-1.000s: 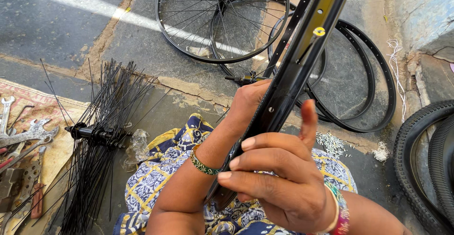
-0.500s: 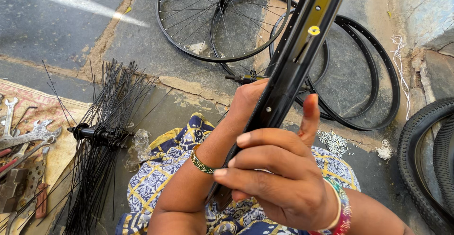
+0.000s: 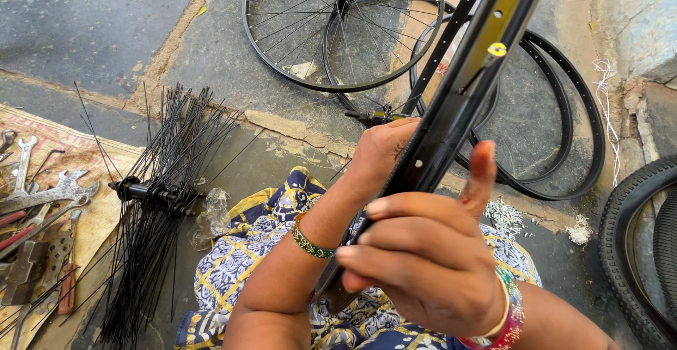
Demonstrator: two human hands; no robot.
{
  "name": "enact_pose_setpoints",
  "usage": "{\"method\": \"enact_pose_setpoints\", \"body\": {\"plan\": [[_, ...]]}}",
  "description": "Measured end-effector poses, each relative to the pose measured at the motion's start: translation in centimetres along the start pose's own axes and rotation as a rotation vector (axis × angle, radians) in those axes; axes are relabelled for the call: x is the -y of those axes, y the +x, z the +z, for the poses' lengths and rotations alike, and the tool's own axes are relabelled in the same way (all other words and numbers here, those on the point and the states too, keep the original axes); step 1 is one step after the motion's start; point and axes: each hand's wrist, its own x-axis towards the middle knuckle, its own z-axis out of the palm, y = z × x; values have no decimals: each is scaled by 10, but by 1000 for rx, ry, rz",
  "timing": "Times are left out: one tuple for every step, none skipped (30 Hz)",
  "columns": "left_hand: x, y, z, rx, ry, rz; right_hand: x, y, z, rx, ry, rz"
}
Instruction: The person inserts spokes into a bicycle wheel rim and hub by hand while sitting on the ground, then threads and tightens nuts onto the ends of the spokes.
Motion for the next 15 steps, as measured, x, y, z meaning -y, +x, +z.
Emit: {"method": "enact_pose_setpoints", "body": {"plan": [[1,0,2,-3,12,11,-1,-1,2,-71,-6,18],[2,1,1,-7,31,21,-1,-3,5,-142,-11,37],[3,2,0,-16,43,28,0,-4,8,-141,-10,36],[4,2,1,-12,33,26,2,-4,12,-184,17,88],[4,2,0,-16,32,28,3,-3,14,-227,41,141],[5,2,0,-10,17,29,5,-2,12,-227,41,140],[5,2,0,-10,9,29,8,-1,7,-150,50,169],[5,2,-1,-10,4,30,9,0,4,-73,58,198],[5,2,-1,-11,-3,30,7,2,1,-73,59,199],[5,2,-2,-14,-6,26,3,4,-4,-17,56,133],[6,2,-2,-16,-8,27,1,6,-6,37,53,66],[6,2,-1,-18,-11,27,1,6,-5,37,52,66],[6,2,0,-18,-12,35,1,6,-3,-2,54,70],[7,2,0,-16,-16,38,0,5,-1,-41,55,74],[8,1,3,-20,-20,37,1,3,2,-41,55,75]]}}
